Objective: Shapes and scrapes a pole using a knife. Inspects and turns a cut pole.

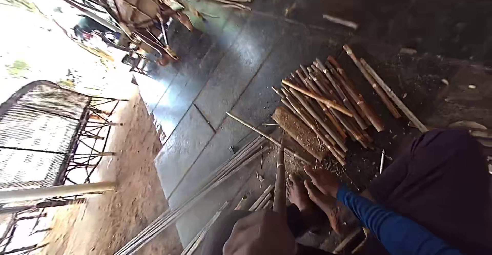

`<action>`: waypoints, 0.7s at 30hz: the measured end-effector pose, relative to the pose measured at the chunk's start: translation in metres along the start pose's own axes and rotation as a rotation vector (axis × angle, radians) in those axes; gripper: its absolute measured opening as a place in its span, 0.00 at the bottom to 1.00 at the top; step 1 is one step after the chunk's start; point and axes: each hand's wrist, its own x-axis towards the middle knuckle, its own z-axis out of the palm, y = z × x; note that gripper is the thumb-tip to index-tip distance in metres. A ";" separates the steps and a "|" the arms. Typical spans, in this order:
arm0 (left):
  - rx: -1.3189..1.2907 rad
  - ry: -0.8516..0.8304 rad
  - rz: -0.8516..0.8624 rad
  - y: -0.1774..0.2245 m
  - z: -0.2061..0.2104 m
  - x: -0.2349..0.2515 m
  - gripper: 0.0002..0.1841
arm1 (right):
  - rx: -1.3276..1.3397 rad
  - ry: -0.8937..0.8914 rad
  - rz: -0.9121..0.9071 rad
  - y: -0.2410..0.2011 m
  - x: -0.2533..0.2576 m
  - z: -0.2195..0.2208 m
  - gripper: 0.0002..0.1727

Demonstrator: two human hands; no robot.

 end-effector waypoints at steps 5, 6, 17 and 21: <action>0.173 0.292 0.090 -0.032 -0.001 0.021 0.18 | 0.436 0.087 -0.120 -0.001 -0.015 -0.012 0.39; 0.177 0.358 0.112 -0.021 -0.003 0.038 0.20 | 0.408 0.158 -0.099 0.005 -0.017 -0.016 0.39; 0.424 0.848 -0.445 -0.181 0.076 0.020 0.32 | 0.241 0.631 -1.037 -0.138 -0.169 -0.175 0.16; 0.383 0.931 -0.483 -0.208 0.104 -0.003 0.34 | -0.710 0.621 -1.036 -0.190 -0.184 -0.221 0.21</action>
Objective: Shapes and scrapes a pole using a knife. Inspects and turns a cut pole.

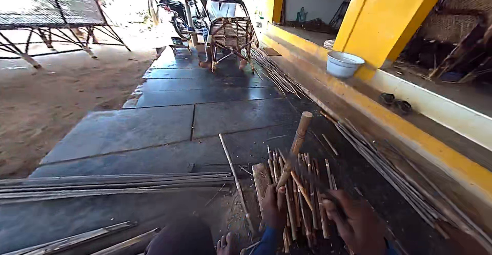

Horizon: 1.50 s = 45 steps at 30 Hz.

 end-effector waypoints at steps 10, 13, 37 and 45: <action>-0.158 -0.015 0.104 -0.024 -0.003 0.009 0.39 | -0.473 -0.182 0.050 -0.004 0.055 0.029 0.28; -0.150 -0.087 0.052 -0.029 -0.013 0.000 0.40 | -0.522 -0.256 0.040 -0.013 0.046 0.045 0.26; -0.161 0.014 0.124 -0.035 0.003 0.002 0.36 | -0.476 -0.037 0.084 -0.010 0.047 0.038 0.23; -0.175 -0.107 0.154 -0.038 -0.003 0.003 0.43 | -0.531 -0.171 0.093 -0.010 0.030 0.047 0.25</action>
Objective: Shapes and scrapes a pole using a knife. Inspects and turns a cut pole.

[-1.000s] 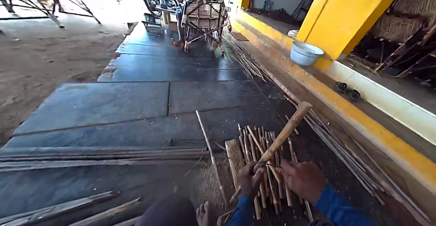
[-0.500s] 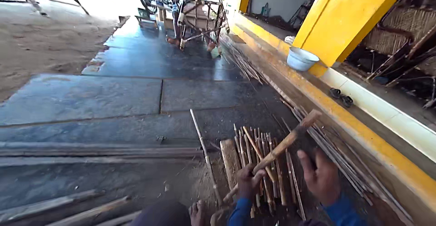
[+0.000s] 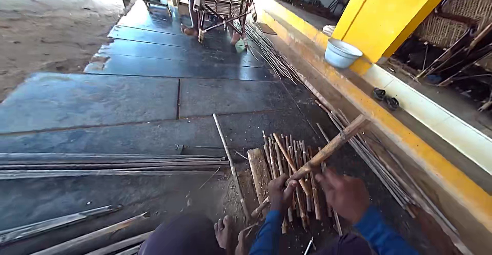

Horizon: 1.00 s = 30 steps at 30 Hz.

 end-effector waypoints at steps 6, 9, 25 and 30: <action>-0.040 0.060 0.017 -0.004 0.000 -0.002 0.37 | 0.064 0.122 0.055 -0.004 -0.003 -0.003 0.24; 0.016 0.036 0.058 -0.002 0.001 0.001 0.38 | 0.008 0.041 0.028 -0.006 -0.009 0.008 0.22; 0.142 0.072 0.146 -0.006 -0.001 0.006 0.42 | 0.080 0.186 0.011 0.000 0.005 -0.013 0.22; 0.115 0.093 0.179 -0.006 0.001 0.014 0.39 | 0.033 0.188 -0.032 0.001 0.010 -0.019 0.22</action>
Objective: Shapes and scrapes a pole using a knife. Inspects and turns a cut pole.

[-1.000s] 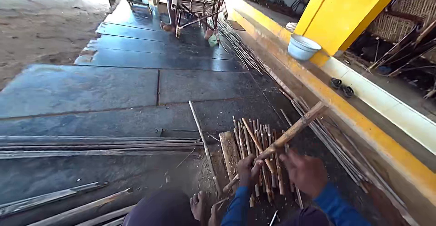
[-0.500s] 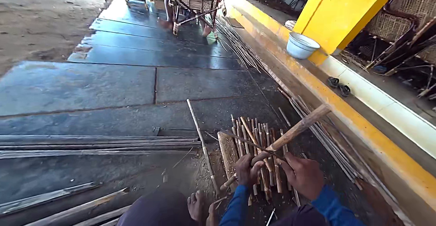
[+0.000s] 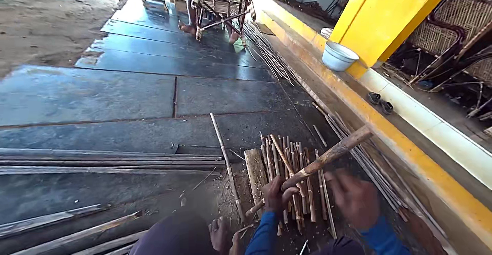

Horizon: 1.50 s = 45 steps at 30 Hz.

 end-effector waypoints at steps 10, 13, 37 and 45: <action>0.061 -0.002 -0.029 0.002 -0.003 -0.013 0.42 | -0.057 -0.123 -0.003 -0.002 -0.008 0.004 0.24; 0.034 -0.024 -0.025 -0.005 -0.004 -0.004 0.45 | -0.053 -0.078 -0.002 -0.001 -0.010 0.008 0.23; 0.064 -0.093 -0.036 -0.001 0.001 -0.015 0.44 | -0.071 -0.122 0.049 -0.003 -0.016 0.013 0.23; 0.079 -0.067 0.021 -0.001 0.003 -0.012 0.38 | -0.128 -0.175 0.042 -0.002 -0.022 0.013 0.22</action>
